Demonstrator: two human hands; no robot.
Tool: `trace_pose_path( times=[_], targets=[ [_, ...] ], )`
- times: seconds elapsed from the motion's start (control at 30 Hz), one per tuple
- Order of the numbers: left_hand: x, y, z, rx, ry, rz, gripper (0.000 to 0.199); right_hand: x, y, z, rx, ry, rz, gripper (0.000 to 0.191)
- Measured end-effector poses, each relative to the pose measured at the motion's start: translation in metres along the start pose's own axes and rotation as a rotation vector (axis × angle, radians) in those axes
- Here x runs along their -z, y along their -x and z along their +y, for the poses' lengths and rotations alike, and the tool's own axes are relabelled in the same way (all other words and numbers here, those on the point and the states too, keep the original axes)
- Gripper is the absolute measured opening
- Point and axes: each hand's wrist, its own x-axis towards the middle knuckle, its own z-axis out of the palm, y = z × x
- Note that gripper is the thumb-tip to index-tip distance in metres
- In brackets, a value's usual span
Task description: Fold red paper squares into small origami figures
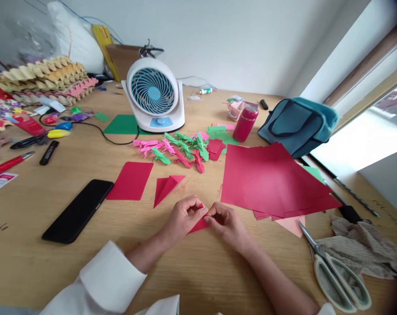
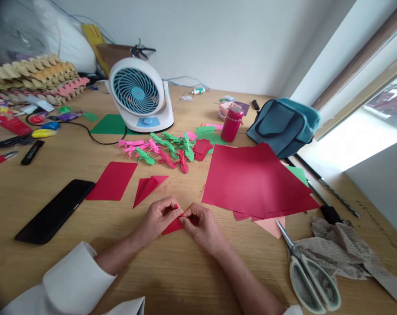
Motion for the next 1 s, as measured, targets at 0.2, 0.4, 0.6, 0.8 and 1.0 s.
trace_pose_path(
  times=[0.2,0.4,0.6,0.8,1.0],
  targets=[
    [0.0,0.0,-0.006,0.051,0.206,0.039,0.029,0.0,-0.001,-0.002,-0.022,-0.038,-0.044,0.015],
    [0.002,-0.004,-0.009,0.092,0.281,0.109,0.028,-0.004,-0.006,0.008,-0.053,-0.183,-0.004,0.025],
    [-0.006,-0.002,-0.015,0.017,0.028,0.037,0.037,-0.006,-0.017,0.013,0.004,-0.321,0.146,0.042],
    [-0.007,0.0,-0.019,-0.005,-0.03,0.086,0.037,-0.003,-0.018,0.005,0.016,-0.347,0.295,0.049],
    [-0.003,0.003,-0.018,-0.026,-0.027,0.142,0.034,0.001,-0.016,0.006,0.03,-0.352,0.38,0.047]
  ],
)
